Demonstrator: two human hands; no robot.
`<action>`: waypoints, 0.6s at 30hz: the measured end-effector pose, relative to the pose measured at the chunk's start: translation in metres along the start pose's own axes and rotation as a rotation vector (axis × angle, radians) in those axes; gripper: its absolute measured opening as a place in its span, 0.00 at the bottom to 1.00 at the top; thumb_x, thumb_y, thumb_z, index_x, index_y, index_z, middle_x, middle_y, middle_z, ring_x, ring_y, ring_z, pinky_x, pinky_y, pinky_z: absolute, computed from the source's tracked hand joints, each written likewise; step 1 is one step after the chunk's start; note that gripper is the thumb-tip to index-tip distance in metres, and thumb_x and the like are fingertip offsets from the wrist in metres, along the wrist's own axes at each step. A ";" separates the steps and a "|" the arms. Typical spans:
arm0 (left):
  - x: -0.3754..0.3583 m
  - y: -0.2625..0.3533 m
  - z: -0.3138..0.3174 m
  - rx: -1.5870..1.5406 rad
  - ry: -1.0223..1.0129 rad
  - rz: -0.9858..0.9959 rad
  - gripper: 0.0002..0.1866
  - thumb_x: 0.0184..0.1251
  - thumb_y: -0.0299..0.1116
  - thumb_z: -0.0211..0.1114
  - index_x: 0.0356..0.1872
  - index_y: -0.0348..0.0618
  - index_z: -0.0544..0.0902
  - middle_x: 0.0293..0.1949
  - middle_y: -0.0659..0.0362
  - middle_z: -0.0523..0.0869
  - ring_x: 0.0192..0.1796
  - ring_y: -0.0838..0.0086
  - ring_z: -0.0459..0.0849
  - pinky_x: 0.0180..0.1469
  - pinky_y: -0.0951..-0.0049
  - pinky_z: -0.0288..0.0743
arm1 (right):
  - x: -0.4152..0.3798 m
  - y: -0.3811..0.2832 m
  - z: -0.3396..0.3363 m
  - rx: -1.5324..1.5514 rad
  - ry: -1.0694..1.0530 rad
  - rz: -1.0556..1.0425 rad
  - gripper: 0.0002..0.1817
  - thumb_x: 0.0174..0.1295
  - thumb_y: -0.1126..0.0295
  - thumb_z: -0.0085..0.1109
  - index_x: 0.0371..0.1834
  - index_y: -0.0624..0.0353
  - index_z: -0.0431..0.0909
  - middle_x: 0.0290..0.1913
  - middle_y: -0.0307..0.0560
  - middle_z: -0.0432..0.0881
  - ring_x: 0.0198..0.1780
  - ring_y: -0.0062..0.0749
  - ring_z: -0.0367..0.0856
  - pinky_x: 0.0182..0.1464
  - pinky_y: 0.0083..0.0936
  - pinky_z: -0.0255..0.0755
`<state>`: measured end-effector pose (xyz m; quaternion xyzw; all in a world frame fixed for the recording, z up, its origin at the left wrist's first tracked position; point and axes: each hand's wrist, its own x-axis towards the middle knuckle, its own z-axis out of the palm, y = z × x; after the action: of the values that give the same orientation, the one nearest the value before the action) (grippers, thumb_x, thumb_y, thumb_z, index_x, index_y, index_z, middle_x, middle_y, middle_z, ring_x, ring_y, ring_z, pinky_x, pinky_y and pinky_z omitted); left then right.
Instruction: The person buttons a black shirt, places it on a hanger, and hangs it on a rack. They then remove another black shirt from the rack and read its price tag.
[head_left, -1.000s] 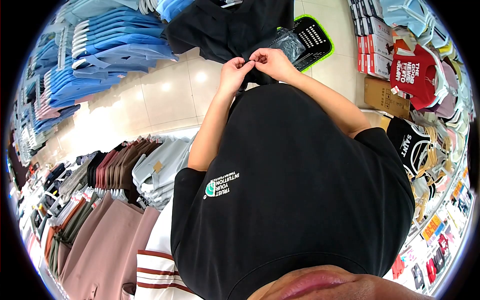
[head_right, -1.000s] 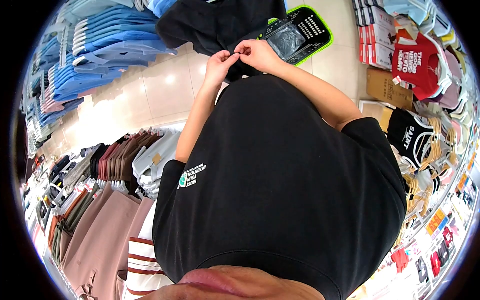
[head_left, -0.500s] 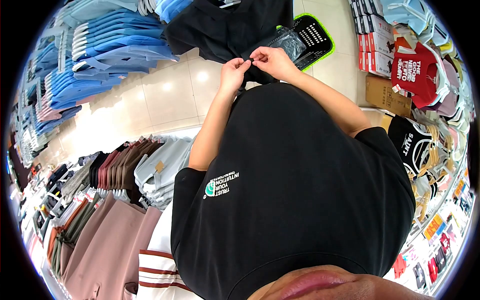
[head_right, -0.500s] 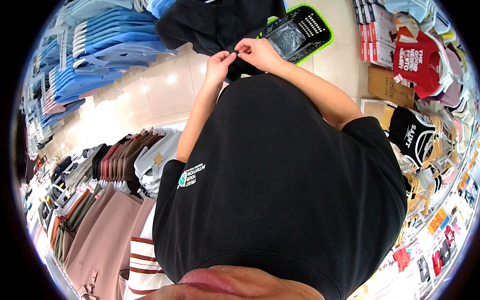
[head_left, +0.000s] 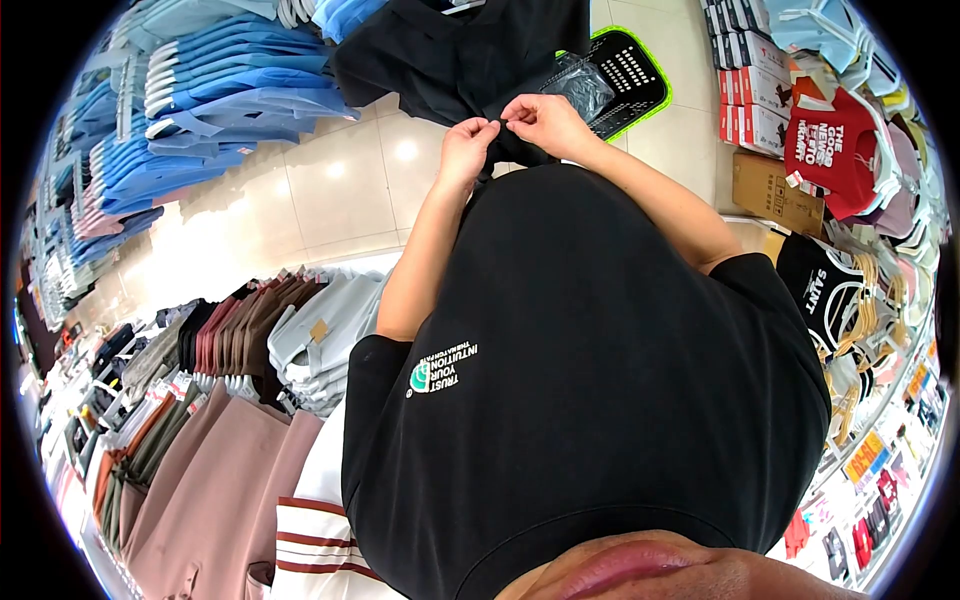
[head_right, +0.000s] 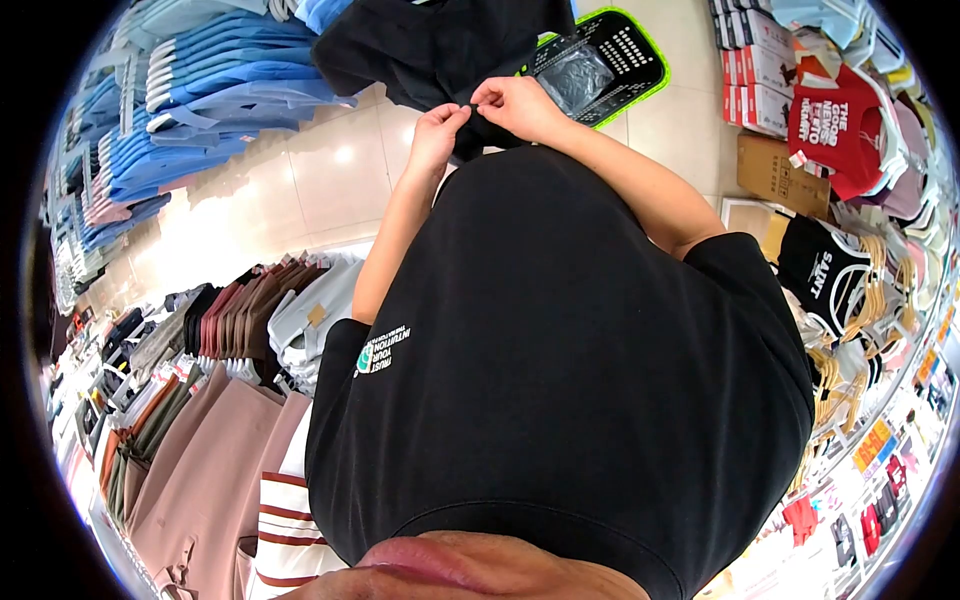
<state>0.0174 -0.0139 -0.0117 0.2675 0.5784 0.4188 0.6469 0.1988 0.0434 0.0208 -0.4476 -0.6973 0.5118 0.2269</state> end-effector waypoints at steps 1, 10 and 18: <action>-0.001 0.001 0.001 0.016 0.022 0.019 0.08 0.69 0.31 0.68 0.29 0.43 0.84 0.25 0.72 0.79 0.27 0.88 0.71 0.30 0.83 0.62 | 0.000 0.000 0.000 -0.008 -0.002 0.002 0.07 0.61 0.72 0.68 0.40 0.62 0.86 0.34 0.47 0.89 0.36 0.31 0.89 0.42 0.27 0.82; -0.006 0.004 0.012 0.234 0.108 0.176 0.10 0.69 0.32 0.68 0.29 0.38 0.83 0.22 0.69 0.79 0.25 0.86 0.71 0.28 0.78 0.65 | 0.001 -0.004 -0.001 -0.122 -0.001 0.009 0.09 0.59 0.67 0.70 0.38 0.60 0.87 0.31 0.48 0.89 0.34 0.35 0.89 0.40 0.29 0.81; -0.011 0.007 0.010 0.323 0.067 0.146 0.08 0.62 0.30 0.73 0.32 0.36 0.84 0.21 0.69 0.78 0.23 0.86 0.71 0.27 0.78 0.65 | -0.001 0.001 -0.001 -0.158 0.031 0.018 0.08 0.58 0.69 0.68 0.37 0.60 0.88 0.31 0.48 0.89 0.33 0.35 0.89 0.41 0.29 0.82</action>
<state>0.0260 -0.0179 0.0022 0.3949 0.6385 0.3751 0.5438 0.2002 0.0430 0.0207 -0.4782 -0.7280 0.4500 0.1970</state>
